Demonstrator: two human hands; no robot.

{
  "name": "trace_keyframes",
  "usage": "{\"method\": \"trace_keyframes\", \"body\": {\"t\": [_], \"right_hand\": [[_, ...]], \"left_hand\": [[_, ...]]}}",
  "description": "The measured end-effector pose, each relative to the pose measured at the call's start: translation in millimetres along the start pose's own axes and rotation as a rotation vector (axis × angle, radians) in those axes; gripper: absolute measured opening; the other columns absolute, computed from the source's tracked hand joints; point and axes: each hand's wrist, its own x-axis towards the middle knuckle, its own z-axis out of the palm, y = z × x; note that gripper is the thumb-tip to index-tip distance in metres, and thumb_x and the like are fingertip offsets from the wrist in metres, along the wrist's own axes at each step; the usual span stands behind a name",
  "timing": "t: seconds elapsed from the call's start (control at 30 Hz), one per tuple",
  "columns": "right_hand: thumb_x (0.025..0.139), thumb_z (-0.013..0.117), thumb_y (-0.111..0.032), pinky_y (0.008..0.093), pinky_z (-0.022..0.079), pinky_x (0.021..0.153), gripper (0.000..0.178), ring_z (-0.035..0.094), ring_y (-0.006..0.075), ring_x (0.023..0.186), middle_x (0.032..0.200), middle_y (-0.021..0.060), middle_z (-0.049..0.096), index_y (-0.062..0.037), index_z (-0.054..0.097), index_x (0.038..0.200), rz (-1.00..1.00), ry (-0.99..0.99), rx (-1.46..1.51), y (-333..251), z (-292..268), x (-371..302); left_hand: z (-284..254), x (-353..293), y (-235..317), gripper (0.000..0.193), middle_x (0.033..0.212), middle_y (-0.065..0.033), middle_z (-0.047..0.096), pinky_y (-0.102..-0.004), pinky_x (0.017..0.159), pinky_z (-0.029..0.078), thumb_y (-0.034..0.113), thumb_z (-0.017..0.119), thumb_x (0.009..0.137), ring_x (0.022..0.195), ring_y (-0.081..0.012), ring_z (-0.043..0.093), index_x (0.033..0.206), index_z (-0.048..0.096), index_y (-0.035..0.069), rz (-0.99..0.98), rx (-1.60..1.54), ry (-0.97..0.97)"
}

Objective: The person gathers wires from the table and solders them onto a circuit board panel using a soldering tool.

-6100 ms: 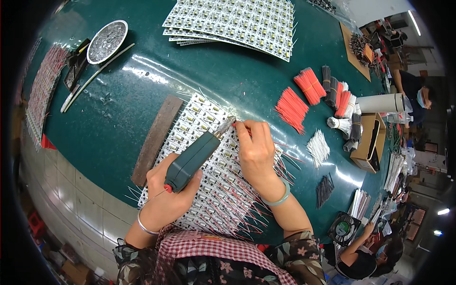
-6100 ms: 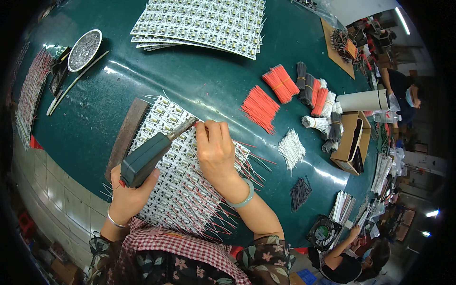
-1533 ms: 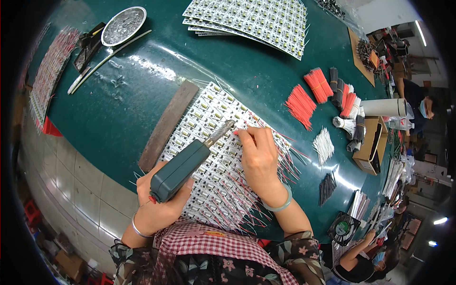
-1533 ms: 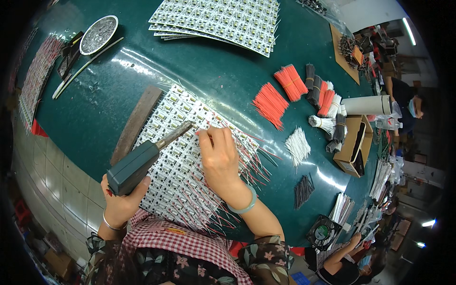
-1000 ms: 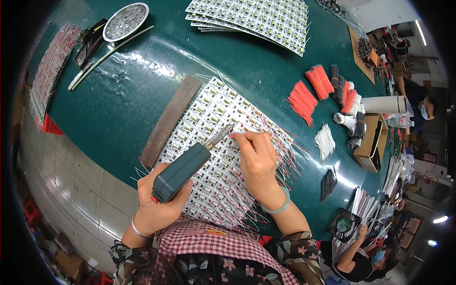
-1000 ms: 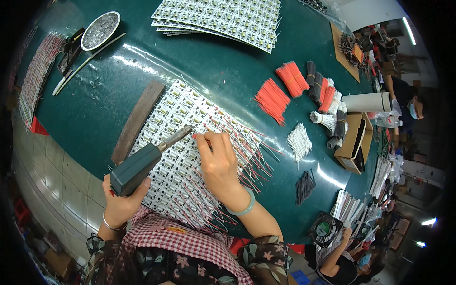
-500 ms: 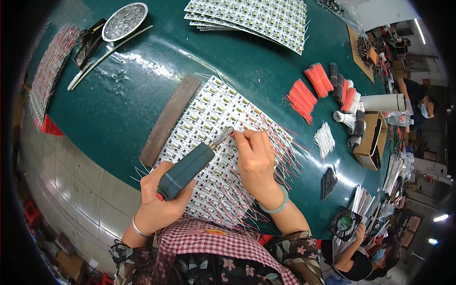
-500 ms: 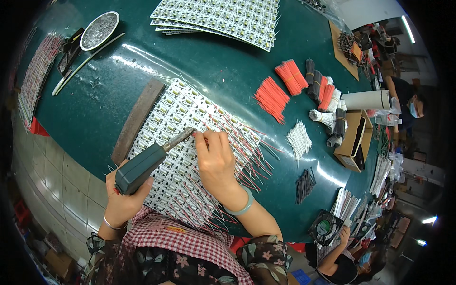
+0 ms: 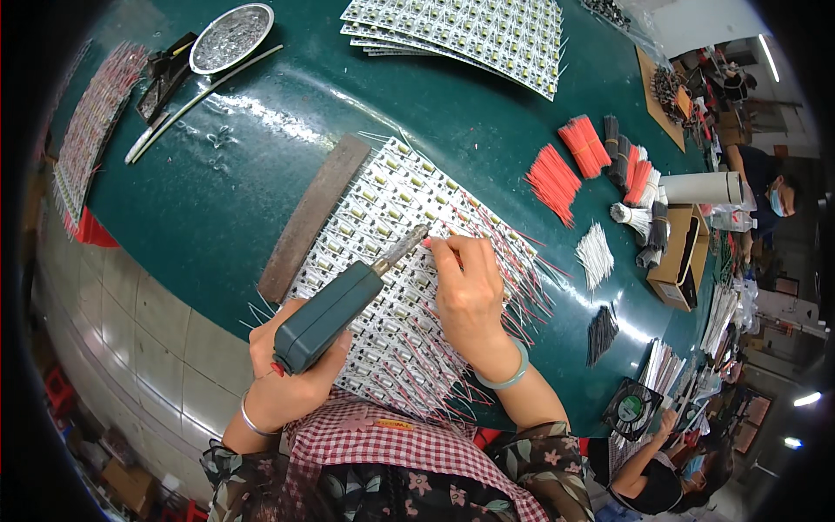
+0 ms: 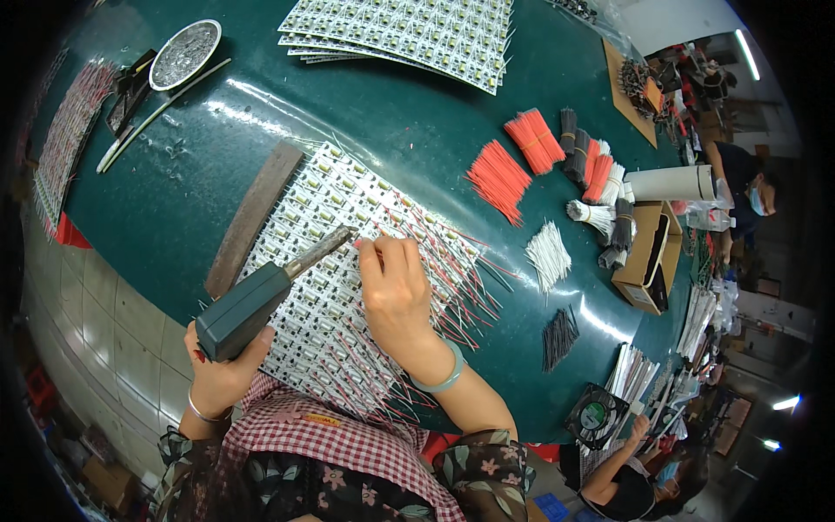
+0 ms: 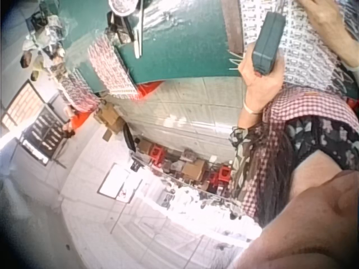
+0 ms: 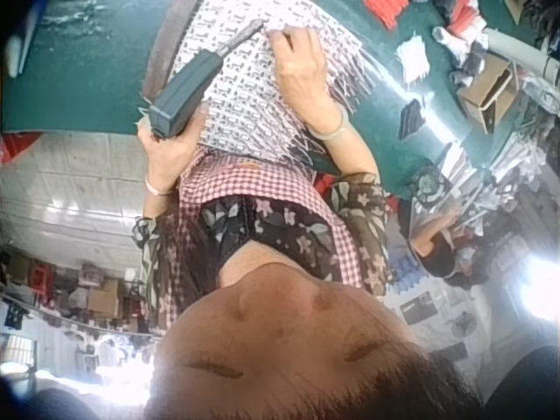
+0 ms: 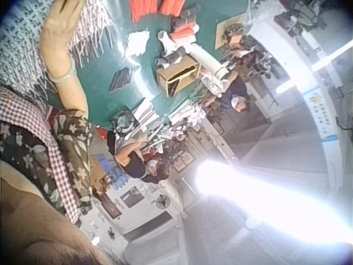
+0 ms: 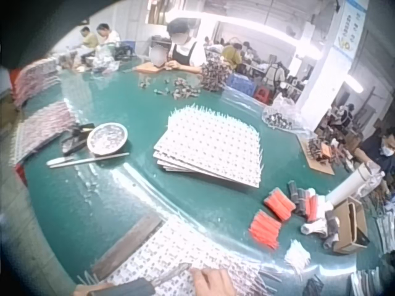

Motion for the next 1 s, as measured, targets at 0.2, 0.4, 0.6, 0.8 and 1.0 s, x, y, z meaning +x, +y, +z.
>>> {"method": "trace_keyframes", "body": {"t": [0.2,0.4,0.6,0.8,1.0], "right_hand": [[0.07,0.065,0.007,0.0359,0.048,0.066,0.036,0.055,0.0276,0.083,0.092,0.0138,0.057,0.0061,0.063,0.106,-0.015,0.021,0.036,2.7,-2.3,-3.3],[0.068,0.067,0.013,0.0352,0.047,0.062,0.034,0.056,0.0258,0.076,0.086,0.0108,0.06,0.0015,0.067,0.1,0.019,0.056,0.124,-7.5,-4.7,-9.0],[0.068,0.062,0.01,0.0357,0.049,0.066,0.037,0.055,0.0279,0.08,0.094,0.0148,0.059,0.0064,0.063,0.106,-0.006,-0.018,0.115,-7.8,-5.1,-14.1],[0.069,0.062,0.01,0.0352,0.049,0.067,0.036,0.055,0.0272,0.081,0.092,0.0142,0.057,0.0066,0.064,0.105,0.0,-0.027,0.106,-11.1,-3.6,-13.6],[0.07,0.062,0.01,0.0346,0.048,0.067,0.036,0.055,0.027,0.081,0.092,0.0143,0.057,0.0071,0.064,0.106,0.002,-0.01,0.067,-11.8,-1.7,-14.3]], "left_hand": [[-1.4,-3.3,-0.4,0.02,0.082,-0.0101,0.064,-0.0257,0.058,0.047,0.0,0.073,0.077,0.065,-0.0134,0.06,0.095,0.066,-0.007,-0.029,-0.029,0.019],[-5.0,-8.4,-2.7,0.02,0.082,-0.0106,0.065,-0.0263,0.059,0.047,0.0,0.073,0.077,0.066,-0.0141,0.061,0.095,0.066,-0.007,-0.023,-0.011,0.018],[-4.8,-13.7,-3.7,0.018,0.08,-0.0099,0.064,-0.0263,0.058,0.047,0.001,0.073,0.078,0.064,-0.0137,0.06,0.093,0.065,-0.005,-0.041,-0.011,0.015],[-4.1,-15.6,-5.2,0.016,0.074,-0.0082,0.062,-0.027,0.056,0.045,0.003,0.073,0.078,0.06,-0.0134,0.058,0.09,0.064,-0.004,-0.096,-0.021,0.004],[-2.8,-17.0,-7.8,0.015,0.071,-0.0091,0.06,-0.028,0.056,0.045,0.003,0.073,0.077,0.058,-0.0152,0.058,0.087,0.062,-0.003,-0.099,-0.034,0.011]]}}
